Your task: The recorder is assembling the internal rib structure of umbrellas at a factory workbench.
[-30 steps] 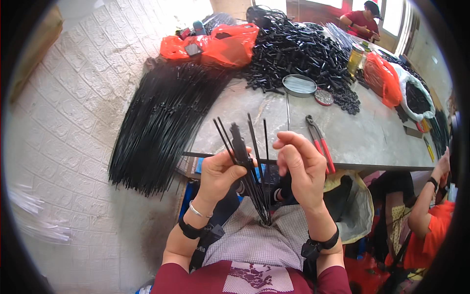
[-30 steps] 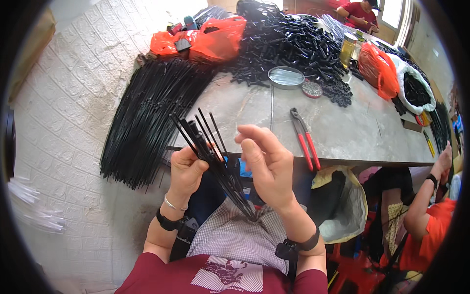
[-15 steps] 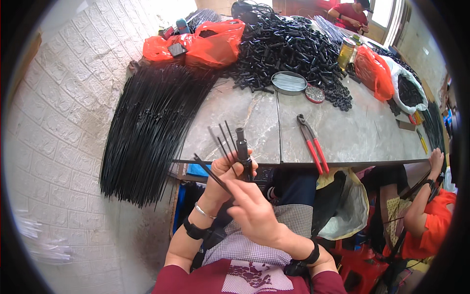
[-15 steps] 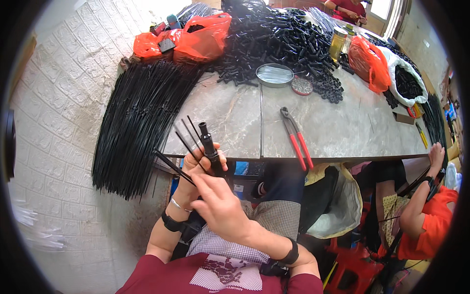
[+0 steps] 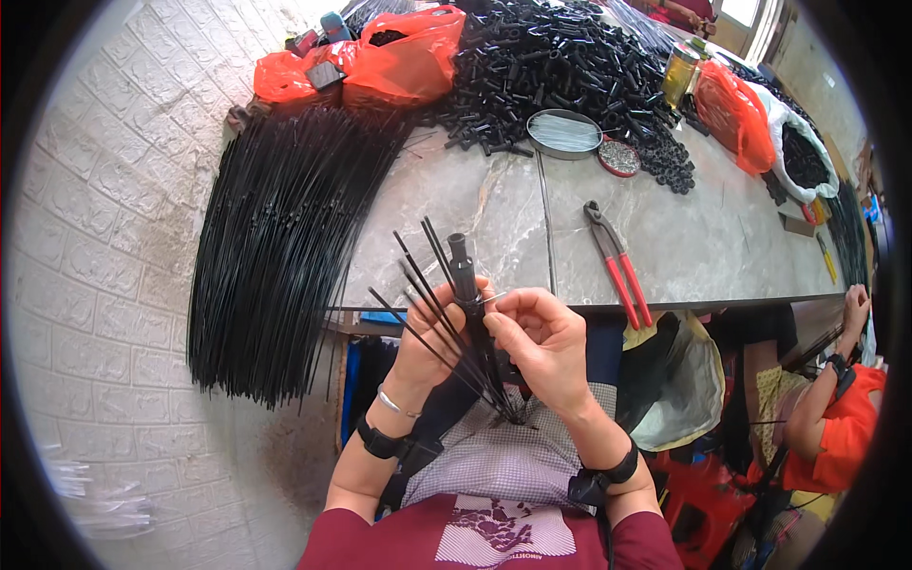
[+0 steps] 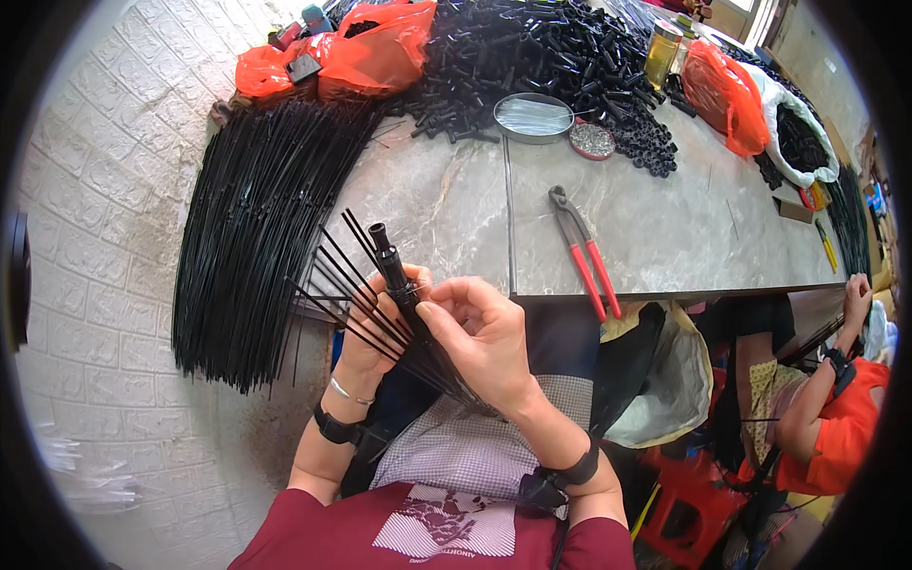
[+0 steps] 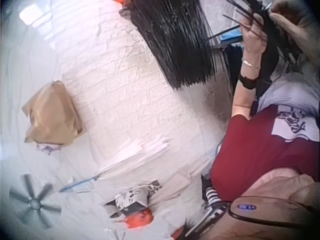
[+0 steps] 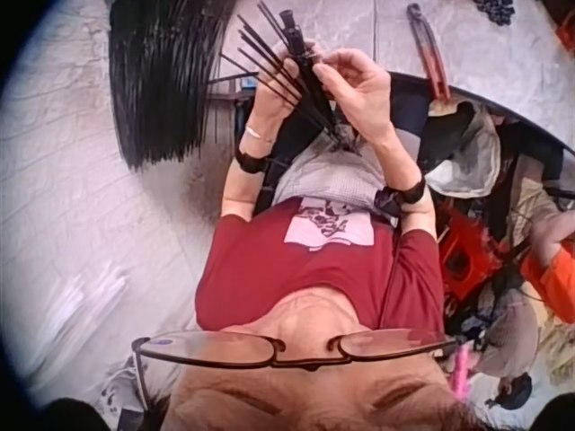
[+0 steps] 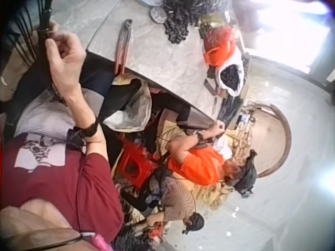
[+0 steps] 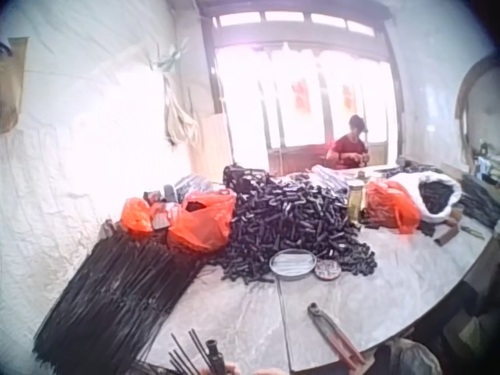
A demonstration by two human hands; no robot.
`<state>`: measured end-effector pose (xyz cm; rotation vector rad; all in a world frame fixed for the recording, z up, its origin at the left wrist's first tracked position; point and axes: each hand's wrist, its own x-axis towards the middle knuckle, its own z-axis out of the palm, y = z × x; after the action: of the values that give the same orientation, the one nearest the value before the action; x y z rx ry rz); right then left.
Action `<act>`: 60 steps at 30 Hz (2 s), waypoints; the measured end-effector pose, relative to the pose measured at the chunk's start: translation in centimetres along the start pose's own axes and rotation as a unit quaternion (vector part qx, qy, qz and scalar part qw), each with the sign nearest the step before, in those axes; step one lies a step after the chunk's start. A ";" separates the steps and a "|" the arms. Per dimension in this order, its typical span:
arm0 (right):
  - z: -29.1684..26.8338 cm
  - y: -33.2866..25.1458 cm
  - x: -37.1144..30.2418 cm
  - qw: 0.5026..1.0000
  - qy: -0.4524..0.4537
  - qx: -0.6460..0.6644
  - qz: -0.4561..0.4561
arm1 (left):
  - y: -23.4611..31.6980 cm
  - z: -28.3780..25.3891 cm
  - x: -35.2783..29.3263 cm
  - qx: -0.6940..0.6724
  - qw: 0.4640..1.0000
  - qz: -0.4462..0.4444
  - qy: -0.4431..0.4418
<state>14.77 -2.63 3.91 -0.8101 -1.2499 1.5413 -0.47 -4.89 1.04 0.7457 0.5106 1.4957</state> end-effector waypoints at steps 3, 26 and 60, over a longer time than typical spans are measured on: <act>0.1 -0.4 0.5 0.995 -0.009 -0.077 -0.062 | 0.0 -0.6 -0.1 0.006 1.000 -0.005 0.010; 1.0 0.3 0.2 0.993 0.018 -0.091 -0.071 | 0.6 0.0 -0.8 0.019 0.998 -0.009 0.054; -1.9 -0.4 1.7 0.982 -0.052 0.149 0.108 | -0.2 -0.2 0.1 -0.004 1.000 -0.019 0.012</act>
<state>16.11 -0.40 3.92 -0.6929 -0.9952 1.9140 -0.45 -4.78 0.75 0.7095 0.5330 1.4720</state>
